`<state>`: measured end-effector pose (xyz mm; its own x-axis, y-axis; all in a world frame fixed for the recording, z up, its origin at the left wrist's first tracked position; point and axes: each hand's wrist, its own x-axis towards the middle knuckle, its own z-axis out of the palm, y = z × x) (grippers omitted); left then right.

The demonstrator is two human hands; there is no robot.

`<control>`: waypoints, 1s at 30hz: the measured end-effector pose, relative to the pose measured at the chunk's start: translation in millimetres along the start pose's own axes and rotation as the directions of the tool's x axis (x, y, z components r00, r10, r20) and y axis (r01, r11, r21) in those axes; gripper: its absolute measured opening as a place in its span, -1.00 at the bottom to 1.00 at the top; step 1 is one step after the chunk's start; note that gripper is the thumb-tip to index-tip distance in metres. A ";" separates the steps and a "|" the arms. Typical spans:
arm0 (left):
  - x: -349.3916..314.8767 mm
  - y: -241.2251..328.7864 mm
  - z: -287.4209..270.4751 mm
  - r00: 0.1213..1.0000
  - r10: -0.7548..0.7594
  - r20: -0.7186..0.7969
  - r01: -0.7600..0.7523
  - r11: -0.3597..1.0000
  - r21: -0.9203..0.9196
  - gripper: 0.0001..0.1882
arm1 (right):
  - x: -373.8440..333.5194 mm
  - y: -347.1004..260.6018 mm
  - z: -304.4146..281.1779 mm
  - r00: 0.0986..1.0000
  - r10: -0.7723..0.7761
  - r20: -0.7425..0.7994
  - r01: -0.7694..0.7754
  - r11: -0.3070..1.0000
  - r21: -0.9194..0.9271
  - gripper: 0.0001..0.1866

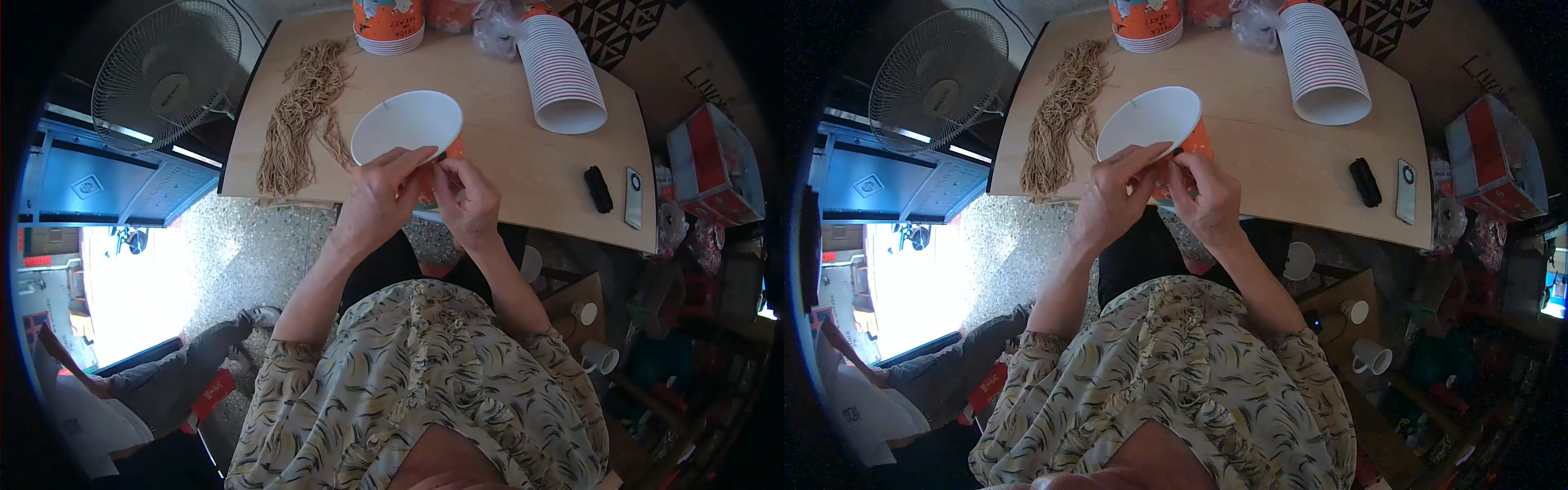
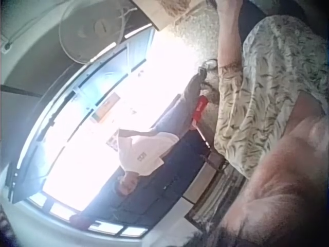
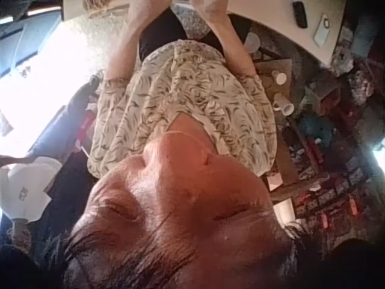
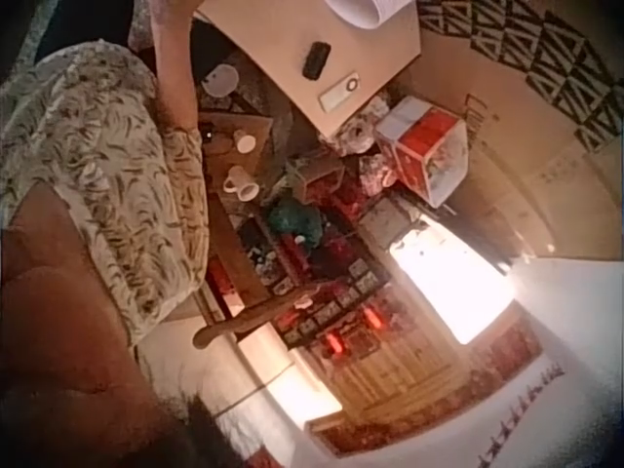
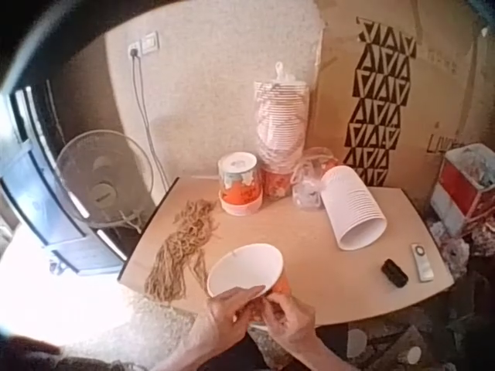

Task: Securing paper bowls with rubber bands for packaging.

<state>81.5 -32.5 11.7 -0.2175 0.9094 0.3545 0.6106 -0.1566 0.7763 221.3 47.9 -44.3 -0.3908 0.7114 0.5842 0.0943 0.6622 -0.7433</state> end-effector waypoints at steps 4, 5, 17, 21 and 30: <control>-5.2 -0.9 12.0 1.000 0.010 -0.003 -0.010 0.999 -0.032 -0.63 | -8.6 -2.5 -8.6 0.999 0.045 0.012 -0.046 0.999 0.025 -0.88; -6.8 -3.4 15.8 1.000 0.013 0.001 -0.013 0.999 -0.037 -0.65 | -10.6 -1.2 -10.7 0.999 0.048 0.012 -0.048 0.999 0.022 -0.88; -16.4 -8.2 41.4 0.999 -0.039 0.029 0.036 0.996 0.077 -0.88 | -37.7 12.9 -38.5 0.953 0.284 0.109 -0.297 0.946 0.133 -0.82; -15.9 -7.9 44.5 0.998 -0.058 0.031 0.055 0.995 0.082 -0.93 | -34.1 14.3 -46.6 0.977 0.202 0.075 -0.202 0.979 -0.004 -0.67; -11.3 -9.3 39.2 0.954 -0.248 0.171 0.283 0.933 -0.223 -0.78 | -23.6 23.5 -50.2 0.982 0.073 0.173 -0.045 0.987 -0.156 -0.65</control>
<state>108.1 -26.2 -20.0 -0.2283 0.9720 0.0564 0.3382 0.0248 0.9408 278.6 58.5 -59.2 -0.5357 0.7060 0.4632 0.2539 0.6579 -0.7090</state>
